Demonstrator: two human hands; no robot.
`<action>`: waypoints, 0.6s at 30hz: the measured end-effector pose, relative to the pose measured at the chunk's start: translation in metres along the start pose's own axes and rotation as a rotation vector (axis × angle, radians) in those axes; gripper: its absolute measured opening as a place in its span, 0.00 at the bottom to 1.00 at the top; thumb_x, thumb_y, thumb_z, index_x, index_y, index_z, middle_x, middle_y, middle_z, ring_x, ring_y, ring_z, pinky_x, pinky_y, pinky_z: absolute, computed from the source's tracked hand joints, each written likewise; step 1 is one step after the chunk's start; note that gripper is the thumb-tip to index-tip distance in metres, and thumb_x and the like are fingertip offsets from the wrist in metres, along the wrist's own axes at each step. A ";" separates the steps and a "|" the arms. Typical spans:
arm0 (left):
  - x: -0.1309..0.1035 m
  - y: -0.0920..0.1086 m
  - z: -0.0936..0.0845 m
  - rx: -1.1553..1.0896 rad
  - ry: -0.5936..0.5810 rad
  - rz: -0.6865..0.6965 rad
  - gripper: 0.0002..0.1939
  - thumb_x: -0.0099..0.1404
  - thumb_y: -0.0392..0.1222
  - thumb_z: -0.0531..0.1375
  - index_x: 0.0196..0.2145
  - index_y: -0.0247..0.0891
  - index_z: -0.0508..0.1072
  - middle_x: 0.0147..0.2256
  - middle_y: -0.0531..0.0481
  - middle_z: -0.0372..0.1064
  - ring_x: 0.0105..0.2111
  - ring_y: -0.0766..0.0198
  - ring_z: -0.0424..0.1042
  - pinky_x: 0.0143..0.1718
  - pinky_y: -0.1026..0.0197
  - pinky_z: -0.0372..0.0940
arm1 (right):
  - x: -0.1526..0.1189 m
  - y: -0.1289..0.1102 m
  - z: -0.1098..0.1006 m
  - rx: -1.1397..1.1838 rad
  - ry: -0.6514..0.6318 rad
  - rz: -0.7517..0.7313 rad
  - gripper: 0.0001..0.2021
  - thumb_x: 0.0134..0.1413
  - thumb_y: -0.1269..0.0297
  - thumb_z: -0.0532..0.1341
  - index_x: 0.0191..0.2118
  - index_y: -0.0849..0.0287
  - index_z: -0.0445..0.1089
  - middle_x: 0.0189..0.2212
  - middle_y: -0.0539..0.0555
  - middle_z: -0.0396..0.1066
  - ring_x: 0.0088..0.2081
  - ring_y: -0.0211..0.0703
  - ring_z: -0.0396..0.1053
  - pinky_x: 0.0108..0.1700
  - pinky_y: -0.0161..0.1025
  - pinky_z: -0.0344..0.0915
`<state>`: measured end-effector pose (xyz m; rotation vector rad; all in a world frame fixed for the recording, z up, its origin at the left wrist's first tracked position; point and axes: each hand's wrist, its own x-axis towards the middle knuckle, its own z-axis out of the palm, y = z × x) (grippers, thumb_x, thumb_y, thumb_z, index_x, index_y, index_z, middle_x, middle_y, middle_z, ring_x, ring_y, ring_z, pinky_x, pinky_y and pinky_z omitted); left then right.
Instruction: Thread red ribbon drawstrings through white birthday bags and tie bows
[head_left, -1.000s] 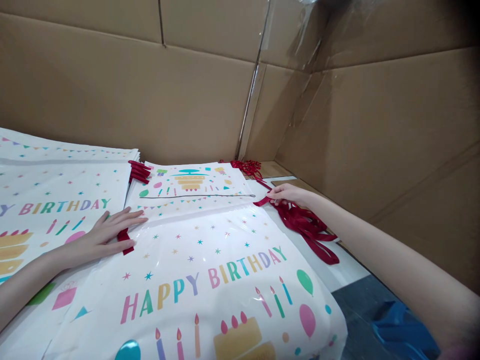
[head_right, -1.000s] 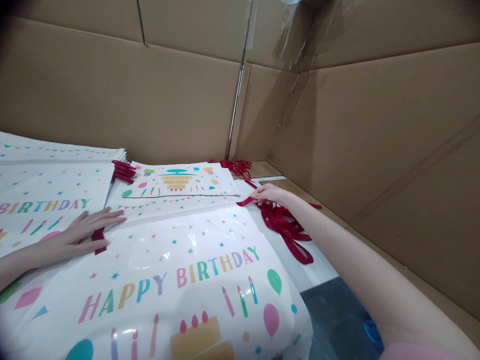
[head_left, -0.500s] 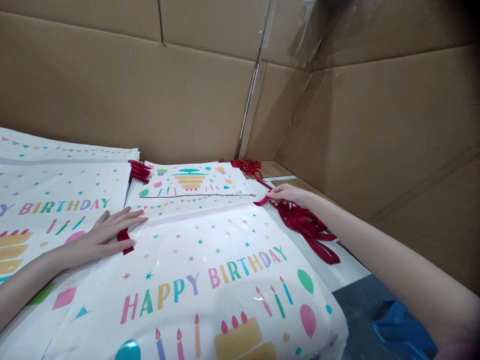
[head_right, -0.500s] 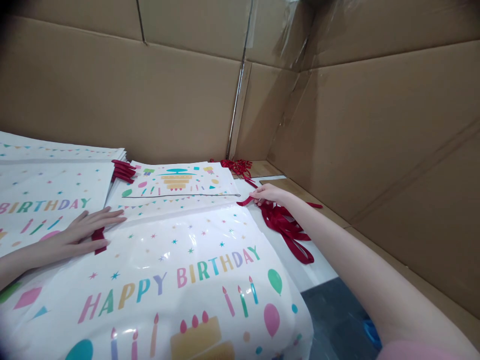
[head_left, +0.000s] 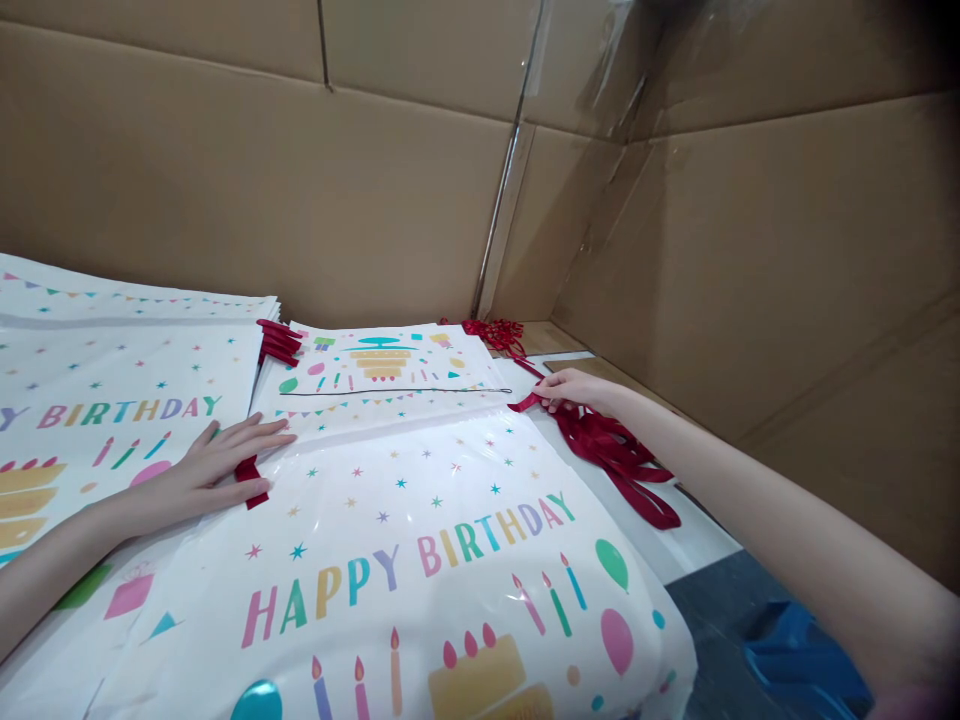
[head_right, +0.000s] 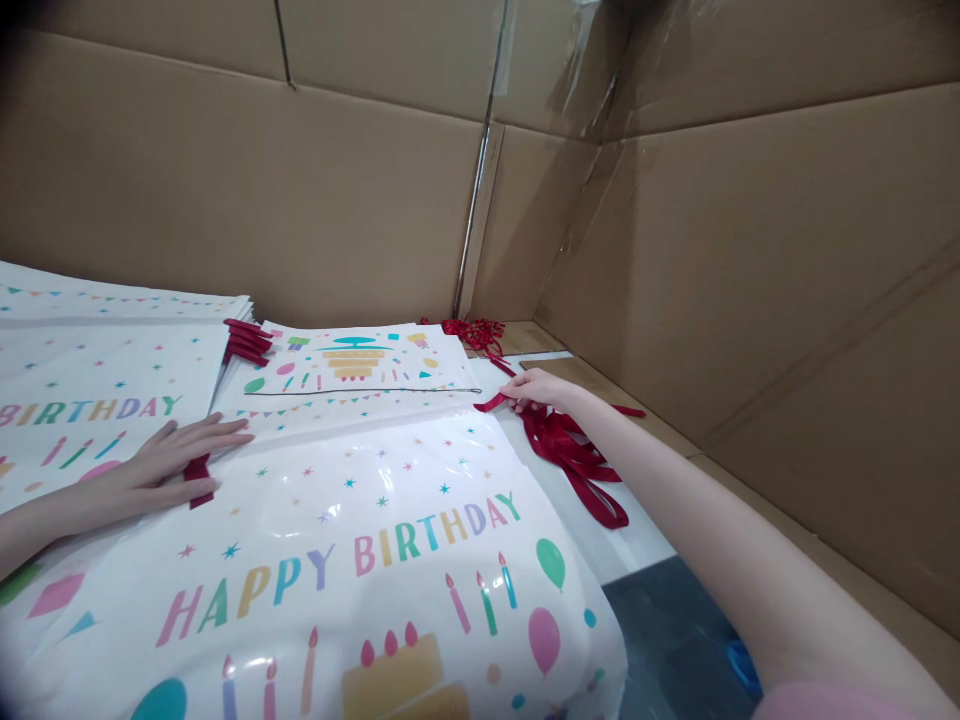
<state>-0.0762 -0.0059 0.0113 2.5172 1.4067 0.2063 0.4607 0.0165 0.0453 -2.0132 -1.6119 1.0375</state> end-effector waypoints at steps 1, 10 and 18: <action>0.000 0.001 0.000 -0.004 -0.004 -0.006 0.30 0.63 0.67 0.45 0.61 0.63 0.55 0.64 0.65 0.46 0.67 0.49 0.39 0.67 0.43 0.31 | 0.001 0.000 0.000 0.003 0.007 0.007 0.21 0.44 0.46 0.67 0.30 0.63 0.71 0.26 0.56 0.70 0.25 0.35 0.62 0.22 0.33 0.52; -0.001 0.003 -0.002 -0.027 -0.009 0.011 0.30 0.64 0.66 0.46 0.62 0.62 0.54 0.65 0.63 0.46 0.67 0.51 0.38 0.66 0.43 0.27 | 0.004 0.002 0.001 0.005 -0.004 0.044 0.22 0.45 0.44 0.65 0.29 0.62 0.68 0.26 0.55 0.68 0.25 0.35 0.62 0.23 0.33 0.50; -0.003 0.010 -0.001 -0.046 0.033 -0.042 0.35 0.62 0.68 0.45 0.64 0.58 0.48 0.63 0.61 0.51 0.67 0.52 0.36 0.67 0.49 0.28 | 0.016 0.029 0.001 -0.001 -0.031 -0.048 0.26 0.41 0.38 0.64 0.28 0.61 0.66 0.24 0.51 0.66 0.24 0.34 0.58 0.25 0.34 0.49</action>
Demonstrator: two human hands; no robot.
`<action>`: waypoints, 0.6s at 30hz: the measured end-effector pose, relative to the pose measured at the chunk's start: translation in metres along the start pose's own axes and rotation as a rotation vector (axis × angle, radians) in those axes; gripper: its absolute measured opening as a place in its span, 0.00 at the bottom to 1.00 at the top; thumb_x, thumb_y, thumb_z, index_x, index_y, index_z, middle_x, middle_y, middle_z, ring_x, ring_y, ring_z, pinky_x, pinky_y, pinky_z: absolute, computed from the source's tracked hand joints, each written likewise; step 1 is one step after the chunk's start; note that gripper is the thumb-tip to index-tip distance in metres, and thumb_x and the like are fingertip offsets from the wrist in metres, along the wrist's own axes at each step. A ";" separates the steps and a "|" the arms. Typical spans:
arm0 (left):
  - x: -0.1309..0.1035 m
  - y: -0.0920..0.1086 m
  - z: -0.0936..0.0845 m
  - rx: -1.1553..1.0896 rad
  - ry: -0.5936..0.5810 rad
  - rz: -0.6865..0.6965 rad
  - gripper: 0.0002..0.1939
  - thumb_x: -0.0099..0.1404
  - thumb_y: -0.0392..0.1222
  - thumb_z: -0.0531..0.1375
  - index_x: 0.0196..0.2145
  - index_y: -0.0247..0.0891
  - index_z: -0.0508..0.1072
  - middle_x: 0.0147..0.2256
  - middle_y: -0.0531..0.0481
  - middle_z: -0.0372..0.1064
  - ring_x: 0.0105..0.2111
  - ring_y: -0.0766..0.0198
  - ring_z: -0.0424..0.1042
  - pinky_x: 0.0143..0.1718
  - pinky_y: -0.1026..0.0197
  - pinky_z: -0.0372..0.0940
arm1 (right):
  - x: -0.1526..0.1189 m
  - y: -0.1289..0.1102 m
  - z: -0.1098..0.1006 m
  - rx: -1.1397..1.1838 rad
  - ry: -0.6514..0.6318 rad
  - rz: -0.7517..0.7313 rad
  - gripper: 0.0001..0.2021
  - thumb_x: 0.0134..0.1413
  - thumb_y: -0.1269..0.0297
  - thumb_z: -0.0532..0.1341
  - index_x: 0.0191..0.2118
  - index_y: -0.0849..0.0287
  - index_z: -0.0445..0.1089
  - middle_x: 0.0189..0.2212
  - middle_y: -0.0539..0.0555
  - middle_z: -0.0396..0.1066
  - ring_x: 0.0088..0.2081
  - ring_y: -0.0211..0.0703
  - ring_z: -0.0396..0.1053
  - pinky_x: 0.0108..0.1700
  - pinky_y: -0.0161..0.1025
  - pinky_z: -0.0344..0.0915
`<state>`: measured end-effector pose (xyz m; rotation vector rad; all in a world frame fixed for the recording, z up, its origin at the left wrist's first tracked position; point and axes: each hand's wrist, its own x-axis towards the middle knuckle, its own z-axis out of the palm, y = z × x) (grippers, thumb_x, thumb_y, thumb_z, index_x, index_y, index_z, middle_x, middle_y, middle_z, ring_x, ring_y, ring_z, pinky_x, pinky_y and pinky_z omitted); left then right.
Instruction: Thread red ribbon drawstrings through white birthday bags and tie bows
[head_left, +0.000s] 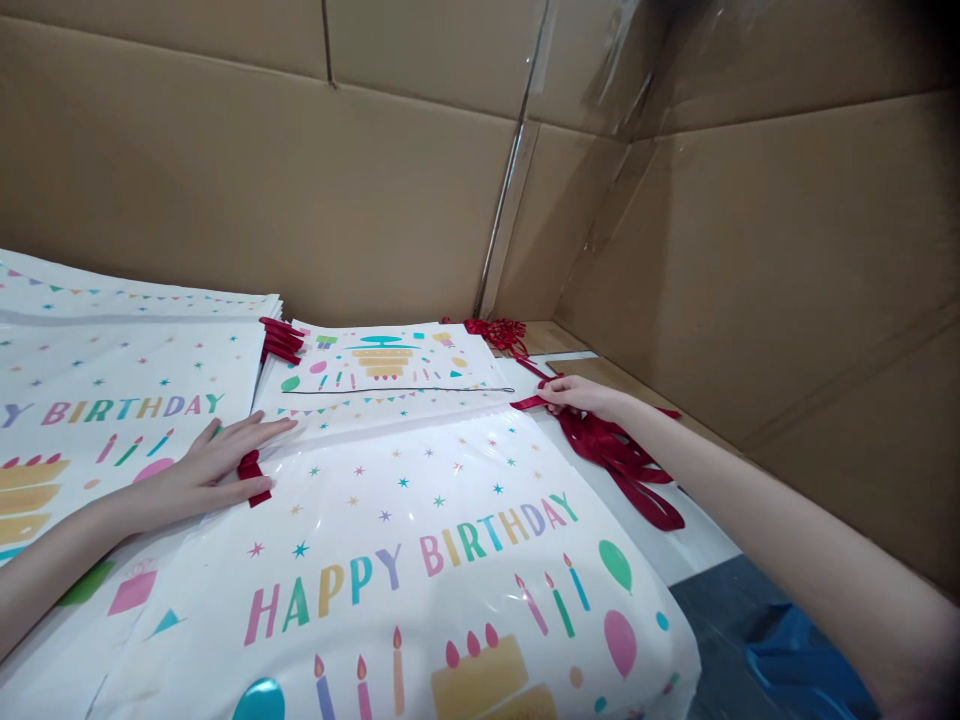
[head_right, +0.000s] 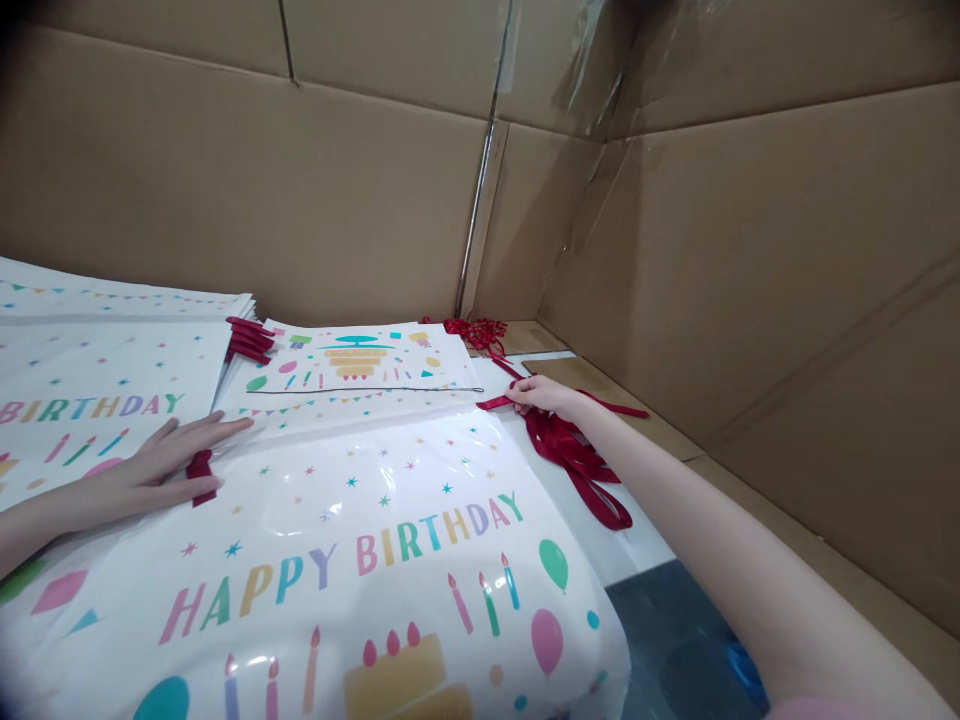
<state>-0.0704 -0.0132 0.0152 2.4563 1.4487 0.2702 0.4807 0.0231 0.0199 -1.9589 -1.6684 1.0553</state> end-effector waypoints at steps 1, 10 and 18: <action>0.000 0.000 0.000 0.000 -0.002 0.002 0.35 0.62 0.69 0.45 0.64 0.58 0.49 0.64 0.61 0.51 0.67 0.51 0.36 0.67 0.49 0.28 | 0.003 0.005 0.000 -0.005 0.004 -0.008 0.26 0.40 0.37 0.63 0.27 0.61 0.66 0.23 0.51 0.65 0.24 0.34 0.57 0.24 0.34 0.48; 0.002 -0.004 0.000 0.000 -0.039 0.005 0.37 0.63 0.67 0.46 0.65 0.57 0.43 0.65 0.56 0.46 0.67 0.48 0.37 0.66 0.41 0.31 | 0.010 0.018 0.007 -0.045 0.102 -0.051 0.28 0.36 0.34 0.62 0.22 0.59 0.63 0.19 0.49 0.59 0.23 0.35 0.52 0.26 0.35 0.49; 0.002 0.006 -0.012 -0.037 -0.141 -0.029 0.37 0.64 0.64 0.48 0.66 0.55 0.40 0.64 0.51 0.51 0.67 0.49 0.33 0.65 0.40 0.29 | -0.003 0.004 0.008 -0.036 0.087 -0.023 0.31 0.29 0.31 0.64 0.19 0.60 0.63 0.19 0.51 0.60 0.22 0.35 0.51 0.26 0.37 0.50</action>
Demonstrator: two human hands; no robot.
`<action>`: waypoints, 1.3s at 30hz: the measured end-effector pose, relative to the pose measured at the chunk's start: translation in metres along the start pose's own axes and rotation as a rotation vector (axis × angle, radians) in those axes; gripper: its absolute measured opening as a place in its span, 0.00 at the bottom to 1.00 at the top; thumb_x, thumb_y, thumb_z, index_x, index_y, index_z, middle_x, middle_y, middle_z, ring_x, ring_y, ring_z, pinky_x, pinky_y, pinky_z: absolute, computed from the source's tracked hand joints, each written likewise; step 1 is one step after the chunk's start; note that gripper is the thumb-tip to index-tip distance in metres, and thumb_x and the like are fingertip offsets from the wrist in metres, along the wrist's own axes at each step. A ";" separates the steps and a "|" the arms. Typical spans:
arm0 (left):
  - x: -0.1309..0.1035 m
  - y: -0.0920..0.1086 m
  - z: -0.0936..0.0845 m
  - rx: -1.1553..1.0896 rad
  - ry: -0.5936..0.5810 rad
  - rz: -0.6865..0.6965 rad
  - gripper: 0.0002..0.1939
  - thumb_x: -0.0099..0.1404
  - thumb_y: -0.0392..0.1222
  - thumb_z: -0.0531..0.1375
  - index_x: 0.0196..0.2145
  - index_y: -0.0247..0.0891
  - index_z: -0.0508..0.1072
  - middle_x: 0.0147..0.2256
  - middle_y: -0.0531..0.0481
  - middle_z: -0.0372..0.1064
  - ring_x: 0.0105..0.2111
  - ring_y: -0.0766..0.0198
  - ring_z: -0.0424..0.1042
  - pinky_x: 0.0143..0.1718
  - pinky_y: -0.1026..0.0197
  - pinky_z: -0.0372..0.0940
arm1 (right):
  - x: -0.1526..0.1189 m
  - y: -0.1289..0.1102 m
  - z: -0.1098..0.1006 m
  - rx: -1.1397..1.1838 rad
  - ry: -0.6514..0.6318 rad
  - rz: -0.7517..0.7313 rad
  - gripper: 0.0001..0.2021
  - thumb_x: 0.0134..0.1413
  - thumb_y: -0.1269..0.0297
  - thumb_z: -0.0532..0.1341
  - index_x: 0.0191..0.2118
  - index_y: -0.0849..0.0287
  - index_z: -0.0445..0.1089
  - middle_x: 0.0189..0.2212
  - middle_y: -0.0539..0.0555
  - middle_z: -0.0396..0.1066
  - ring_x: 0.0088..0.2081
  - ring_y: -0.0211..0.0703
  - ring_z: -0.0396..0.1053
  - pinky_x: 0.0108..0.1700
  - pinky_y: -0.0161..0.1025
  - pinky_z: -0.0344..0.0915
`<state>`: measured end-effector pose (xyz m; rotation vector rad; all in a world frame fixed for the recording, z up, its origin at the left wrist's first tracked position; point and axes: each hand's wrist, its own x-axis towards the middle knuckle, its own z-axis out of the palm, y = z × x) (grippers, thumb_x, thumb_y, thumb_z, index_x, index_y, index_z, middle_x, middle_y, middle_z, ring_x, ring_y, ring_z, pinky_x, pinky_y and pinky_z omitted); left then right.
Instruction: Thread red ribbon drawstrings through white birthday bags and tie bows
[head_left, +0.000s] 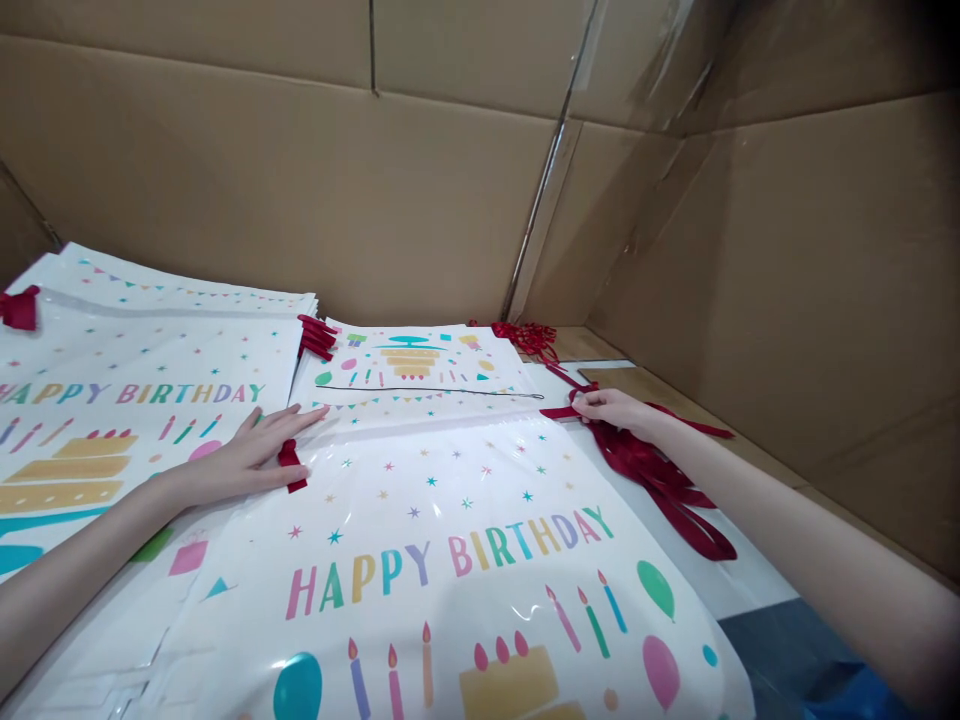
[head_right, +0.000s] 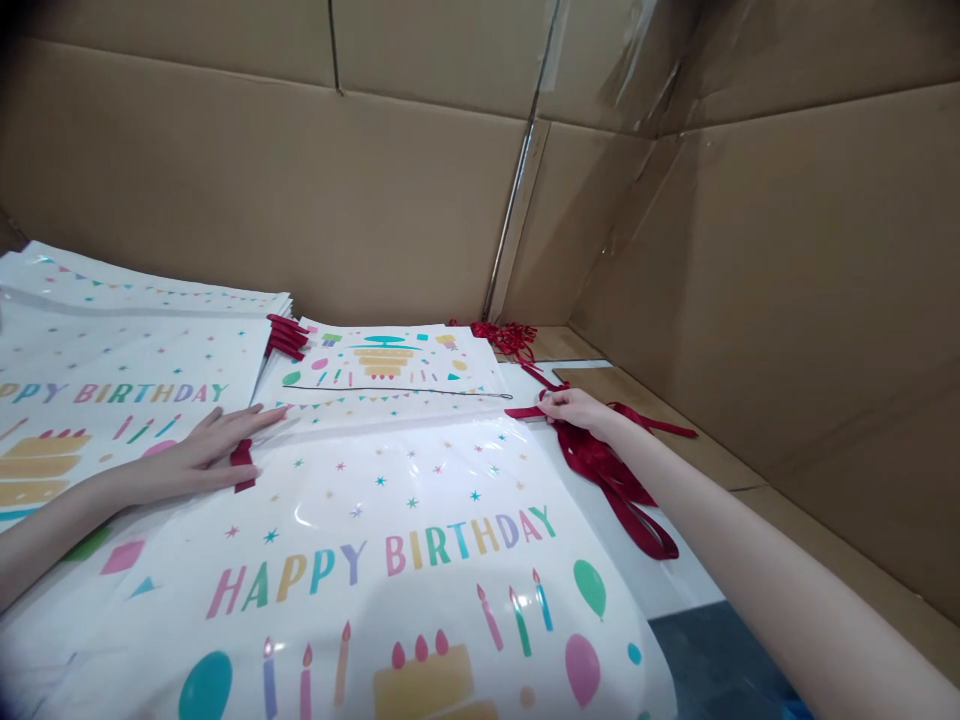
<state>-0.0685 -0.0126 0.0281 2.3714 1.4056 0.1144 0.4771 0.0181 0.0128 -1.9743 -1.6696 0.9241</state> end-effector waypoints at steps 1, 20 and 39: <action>0.000 0.001 -0.002 0.006 -0.019 0.006 0.37 0.64 0.64 0.48 0.66 0.55 0.39 0.64 0.51 0.50 0.67 0.48 0.32 0.65 0.39 0.29 | 0.000 -0.001 0.000 0.008 0.002 0.007 0.31 0.29 0.32 0.64 0.19 0.60 0.63 0.19 0.51 0.61 0.22 0.35 0.52 0.26 0.37 0.50; 0.002 -0.008 0.011 0.059 0.096 0.027 0.37 0.63 0.68 0.46 0.65 0.57 0.42 0.66 0.57 0.44 0.67 0.49 0.37 0.66 0.40 0.32 | 0.004 0.011 -0.005 -0.003 -0.026 -0.032 0.27 0.37 0.36 0.63 0.22 0.60 0.63 0.21 0.50 0.62 0.25 0.35 0.54 0.29 0.35 0.52; 0.003 -0.004 0.004 -0.027 0.010 -0.027 0.38 0.61 0.68 0.49 0.65 0.60 0.42 0.66 0.62 0.40 0.67 0.51 0.33 0.65 0.42 0.27 | -0.003 0.000 -0.004 -0.040 -0.017 0.020 0.23 0.40 0.42 0.61 0.21 0.60 0.61 0.20 0.50 0.62 0.22 0.33 0.53 0.26 0.34 0.50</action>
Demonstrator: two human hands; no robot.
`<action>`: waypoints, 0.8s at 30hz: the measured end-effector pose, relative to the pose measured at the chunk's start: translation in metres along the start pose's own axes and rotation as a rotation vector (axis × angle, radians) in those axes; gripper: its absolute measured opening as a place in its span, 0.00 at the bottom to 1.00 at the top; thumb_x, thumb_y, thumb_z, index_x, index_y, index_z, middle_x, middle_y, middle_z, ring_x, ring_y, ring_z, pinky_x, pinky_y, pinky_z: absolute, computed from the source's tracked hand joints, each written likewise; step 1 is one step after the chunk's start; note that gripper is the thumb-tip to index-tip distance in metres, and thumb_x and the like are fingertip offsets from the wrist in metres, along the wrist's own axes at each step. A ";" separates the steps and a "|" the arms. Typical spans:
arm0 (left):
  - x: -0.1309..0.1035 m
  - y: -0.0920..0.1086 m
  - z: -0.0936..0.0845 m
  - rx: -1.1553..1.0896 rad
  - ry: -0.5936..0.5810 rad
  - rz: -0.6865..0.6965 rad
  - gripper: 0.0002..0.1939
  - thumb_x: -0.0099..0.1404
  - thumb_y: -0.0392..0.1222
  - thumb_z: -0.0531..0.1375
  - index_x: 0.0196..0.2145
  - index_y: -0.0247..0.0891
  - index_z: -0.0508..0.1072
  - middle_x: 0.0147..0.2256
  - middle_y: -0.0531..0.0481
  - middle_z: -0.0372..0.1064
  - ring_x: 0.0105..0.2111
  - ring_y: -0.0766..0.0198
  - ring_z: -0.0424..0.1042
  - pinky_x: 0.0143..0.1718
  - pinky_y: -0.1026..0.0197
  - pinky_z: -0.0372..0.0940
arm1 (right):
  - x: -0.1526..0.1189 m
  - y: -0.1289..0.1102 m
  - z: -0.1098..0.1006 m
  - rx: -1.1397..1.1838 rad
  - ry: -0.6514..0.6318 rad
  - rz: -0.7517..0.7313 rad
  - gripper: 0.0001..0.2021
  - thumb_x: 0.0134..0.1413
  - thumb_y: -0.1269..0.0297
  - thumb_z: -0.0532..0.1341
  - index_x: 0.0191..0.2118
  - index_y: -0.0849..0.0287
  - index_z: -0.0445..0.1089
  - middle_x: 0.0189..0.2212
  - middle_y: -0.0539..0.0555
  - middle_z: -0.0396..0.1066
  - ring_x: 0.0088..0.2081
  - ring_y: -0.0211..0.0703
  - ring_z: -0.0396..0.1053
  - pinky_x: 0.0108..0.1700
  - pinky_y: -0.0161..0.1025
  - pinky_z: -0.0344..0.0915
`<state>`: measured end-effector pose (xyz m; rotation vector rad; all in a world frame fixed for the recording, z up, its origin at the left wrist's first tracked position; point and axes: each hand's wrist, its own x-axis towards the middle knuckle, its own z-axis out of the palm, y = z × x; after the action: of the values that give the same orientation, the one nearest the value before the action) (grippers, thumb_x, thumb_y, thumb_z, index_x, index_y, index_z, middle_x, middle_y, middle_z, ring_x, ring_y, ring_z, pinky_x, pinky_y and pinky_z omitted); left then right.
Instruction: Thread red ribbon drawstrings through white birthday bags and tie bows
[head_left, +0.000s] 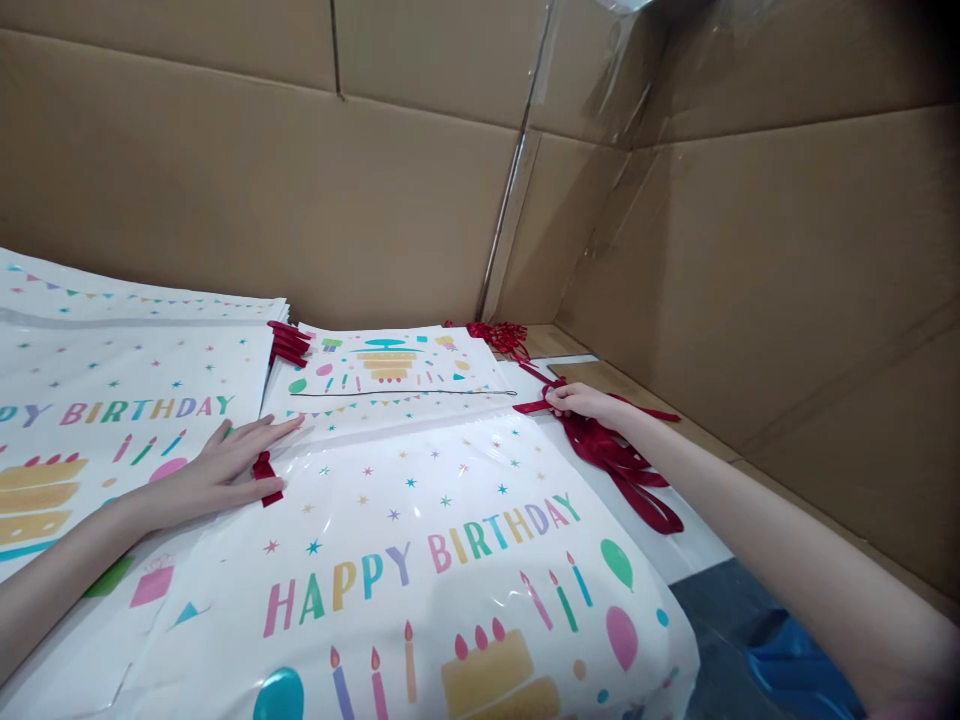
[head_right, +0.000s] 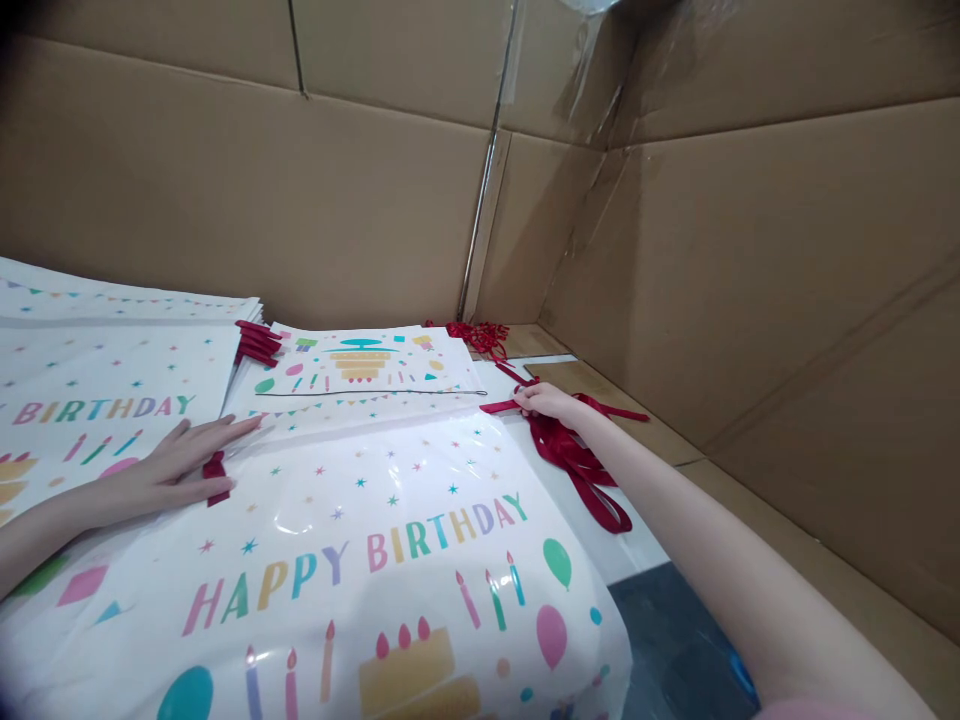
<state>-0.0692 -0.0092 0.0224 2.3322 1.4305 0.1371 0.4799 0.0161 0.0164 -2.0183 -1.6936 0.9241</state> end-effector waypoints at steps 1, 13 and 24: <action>0.000 0.000 -0.001 0.000 -0.017 -0.002 0.38 0.61 0.67 0.49 0.65 0.60 0.42 0.67 0.62 0.39 0.67 0.51 0.32 0.65 0.41 0.27 | 0.001 0.000 0.000 -0.019 0.010 0.002 0.23 0.41 0.42 0.61 0.21 0.60 0.61 0.20 0.50 0.62 0.22 0.33 0.53 0.26 0.34 0.50; 0.002 -0.003 -0.004 0.028 -0.033 0.077 0.39 0.63 0.65 0.49 0.66 0.55 0.38 0.67 0.55 0.37 0.67 0.46 0.32 0.64 0.35 0.28 | 0.008 -0.011 0.010 -0.282 0.222 0.091 0.11 0.50 0.64 0.58 0.20 0.61 0.67 0.24 0.57 0.70 0.27 0.42 0.65 0.30 0.36 0.56; 0.000 -0.004 0.002 -0.125 0.051 0.145 0.47 0.63 0.60 0.55 0.66 0.53 0.26 0.64 0.50 0.50 0.67 0.50 0.35 0.63 0.34 0.23 | -0.036 -0.201 0.150 -0.276 0.065 -1.108 0.13 0.59 0.71 0.51 0.43 0.61 0.71 0.39 0.59 0.72 0.43 0.44 0.68 0.46 0.42 0.64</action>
<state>-0.0715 -0.0082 0.0193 2.3426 1.2372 0.3197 0.2284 0.0059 0.0446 -0.8694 -2.4943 0.2268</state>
